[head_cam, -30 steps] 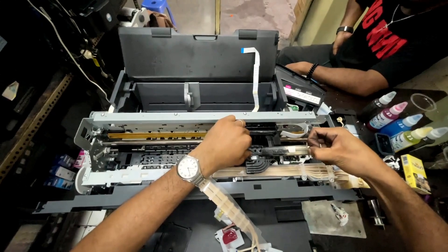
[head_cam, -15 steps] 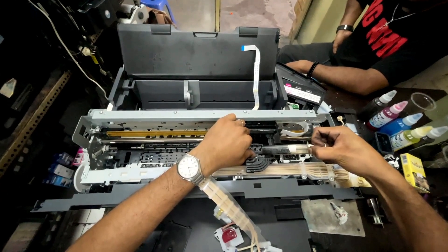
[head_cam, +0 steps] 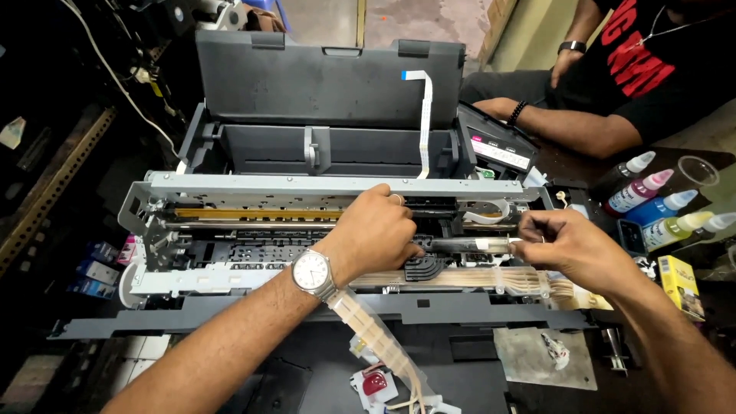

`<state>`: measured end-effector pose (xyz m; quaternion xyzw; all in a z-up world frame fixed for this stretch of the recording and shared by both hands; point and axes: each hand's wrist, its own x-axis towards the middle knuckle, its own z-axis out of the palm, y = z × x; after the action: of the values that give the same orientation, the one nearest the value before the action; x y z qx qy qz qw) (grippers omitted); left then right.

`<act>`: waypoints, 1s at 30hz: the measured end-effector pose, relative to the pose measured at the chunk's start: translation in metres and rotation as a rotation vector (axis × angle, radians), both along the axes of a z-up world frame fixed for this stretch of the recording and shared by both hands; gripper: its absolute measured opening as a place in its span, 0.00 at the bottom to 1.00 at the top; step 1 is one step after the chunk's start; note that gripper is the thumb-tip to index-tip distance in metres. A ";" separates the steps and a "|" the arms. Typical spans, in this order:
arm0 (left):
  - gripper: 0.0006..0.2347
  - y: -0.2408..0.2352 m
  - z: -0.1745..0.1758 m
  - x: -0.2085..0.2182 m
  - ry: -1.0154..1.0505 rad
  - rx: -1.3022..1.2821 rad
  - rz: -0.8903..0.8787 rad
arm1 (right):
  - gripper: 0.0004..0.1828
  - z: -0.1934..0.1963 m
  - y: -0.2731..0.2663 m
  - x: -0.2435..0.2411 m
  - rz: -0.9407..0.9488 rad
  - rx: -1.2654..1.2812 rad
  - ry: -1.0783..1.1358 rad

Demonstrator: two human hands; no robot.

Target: The person refills ink into the internal ink tanks of a disassembled printer using syringes. They wipe the area with a tissue, then inject ink into the tanks and wipe excess ink afterward.

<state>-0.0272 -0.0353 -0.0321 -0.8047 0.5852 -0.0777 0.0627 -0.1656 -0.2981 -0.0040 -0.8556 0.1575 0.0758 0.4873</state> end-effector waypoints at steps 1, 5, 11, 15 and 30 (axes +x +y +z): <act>0.23 0.000 -0.001 0.001 -0.004 -0.012 -0.008 | 0.21 -0.001 -0.001 0.000 0.018 0.000 -0.027; 0.23 0.000 -0.003 0.002 -0.023 -0.033 -0.021 | 0.22 -0.005 -0.003 -0.001 0.005 -0.001 -0.080; 0.22 -0.001 -0.005 0.002 -0.020 -0.026 -0.011 | 0.18 0.001 -0.019 -0.006 0.056 0.166 -0.079; 0.21 -0.001 -0.003 0.001 -0.006 -0.011 0.006 | 0.18 -0.002 -0.018 -0.005 0.045 0.131 -0.035; 0.22 -0.002 -0.003 0.002 -0.026 0.009 -0.002 | 0.24 0.004 -0.006 -0.006 0.033 -0.082 -0.160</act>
<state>-0.0254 -0.0374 -0.0346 -0.8028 0.5855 -0.0855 0.0740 -0.1715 -0.3040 0.0001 -0.8805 0.1068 0.0088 0.4618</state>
